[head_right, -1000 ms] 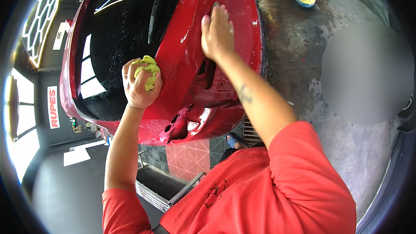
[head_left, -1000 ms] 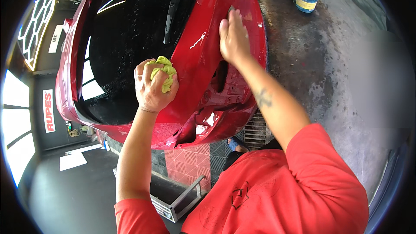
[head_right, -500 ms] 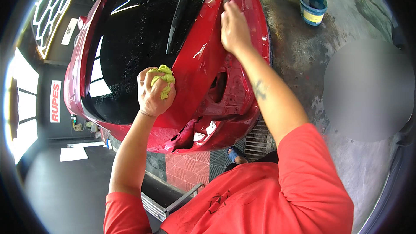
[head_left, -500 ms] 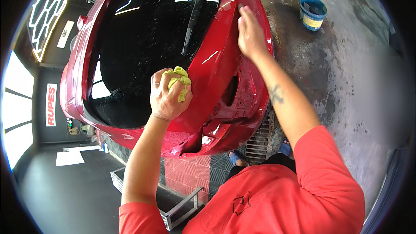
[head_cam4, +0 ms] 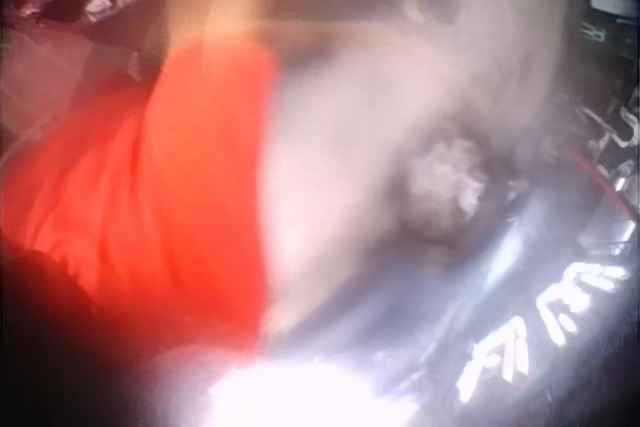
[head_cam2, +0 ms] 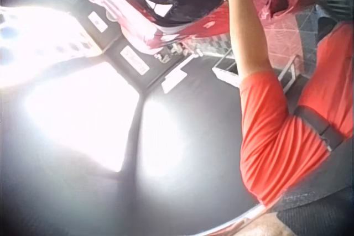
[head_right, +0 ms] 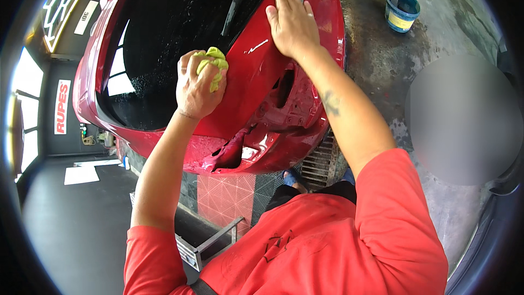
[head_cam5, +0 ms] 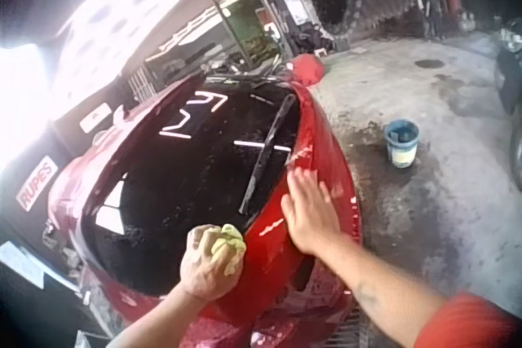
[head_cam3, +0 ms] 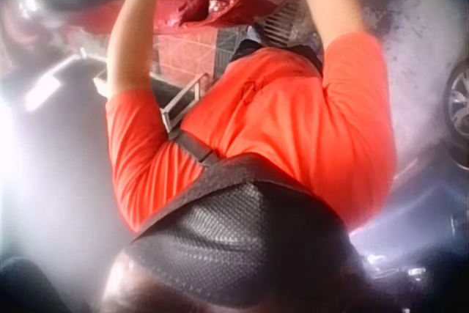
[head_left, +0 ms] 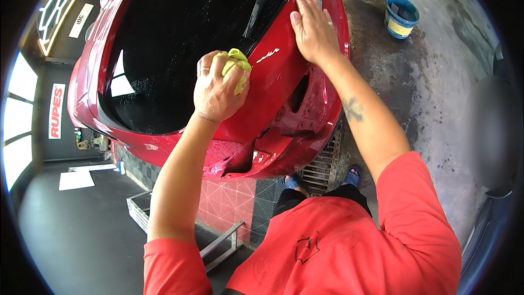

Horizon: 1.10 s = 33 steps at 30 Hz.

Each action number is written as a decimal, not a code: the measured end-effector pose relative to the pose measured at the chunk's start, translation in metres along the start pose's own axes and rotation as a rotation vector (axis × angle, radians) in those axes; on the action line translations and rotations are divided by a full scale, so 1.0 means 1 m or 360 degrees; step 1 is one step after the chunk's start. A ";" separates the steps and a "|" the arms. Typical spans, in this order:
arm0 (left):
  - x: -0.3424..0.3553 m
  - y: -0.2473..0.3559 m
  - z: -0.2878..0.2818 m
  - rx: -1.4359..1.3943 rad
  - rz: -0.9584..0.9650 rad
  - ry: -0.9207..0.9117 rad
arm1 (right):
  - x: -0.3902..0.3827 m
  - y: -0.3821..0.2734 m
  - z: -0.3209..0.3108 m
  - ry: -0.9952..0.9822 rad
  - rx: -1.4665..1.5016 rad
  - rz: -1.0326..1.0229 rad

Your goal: The person sands the rear body panel of a red car using a sanding block by hand, frequently dipping a cloth and the block into a bucket of water to wet the surface.

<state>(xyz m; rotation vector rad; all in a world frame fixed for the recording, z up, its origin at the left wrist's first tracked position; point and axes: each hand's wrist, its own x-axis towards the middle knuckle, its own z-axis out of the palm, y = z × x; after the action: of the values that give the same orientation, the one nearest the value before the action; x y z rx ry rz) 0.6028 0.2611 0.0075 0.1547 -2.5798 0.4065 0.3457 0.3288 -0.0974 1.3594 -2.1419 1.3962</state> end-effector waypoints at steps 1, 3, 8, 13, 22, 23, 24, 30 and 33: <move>-0.005 -0.002 0.007 -0.0031 -0.0017 0.0007 | -0.017 -0.017 -0.003 -0.0022 0.0005 0.0026; -0.020 -0.008 0.000 -0.0019 -0.0081 0.0019 | -0.106 -0.094 -0.001 -0.0200 0.0063 -0.0135; -0.021 -0.012 -0.003 -0.0086 -0.0065 0.0008 | -0.166 -0.131 -0.003 -0.0436 -0.0148 -0.0206; -0.011 -0.009 -0.005 -0.0137 -0.0100 0.0070 | 0.005 -0.002 -0.020 -0.0212 -0.0295 0.0285; -0.008 -0.047 -0.007 -0.0354 -0.0180 0.0110 | -0.175 -0.190 0.021 -0.0036 -0.0146 -0.0122; -0.008 -0.058 -0.013 -0.0279 -0.0228 0.0112 | -0.207 -0.223 0.019 -0.0176 -0.0182 -0.0246; -0.012 -0.067 -0.017 -0.0261 -0.0214 0.0152 | -0.222 -0.242 0.009 -0.0430 0.0005 -0.0311; -0.024 -0.056 -0.031 -0.0200 -0.0002 0.0266 | -0.110 -0.139 0.005 -0.0005 -0.0299 0.0199; -0.039 -0.065 -0.031 -0.0157 -0.0067 0.0214 | -0.149 -0.199 0.021 -0.0221 -0.0195 0.0093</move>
<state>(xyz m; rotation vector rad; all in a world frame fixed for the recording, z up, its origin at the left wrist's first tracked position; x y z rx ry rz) 0.6633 0.2107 0.0299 0.1419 -2.4534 0.2645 0.5908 0.3747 -0.0842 1.3948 -2.3313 1.2005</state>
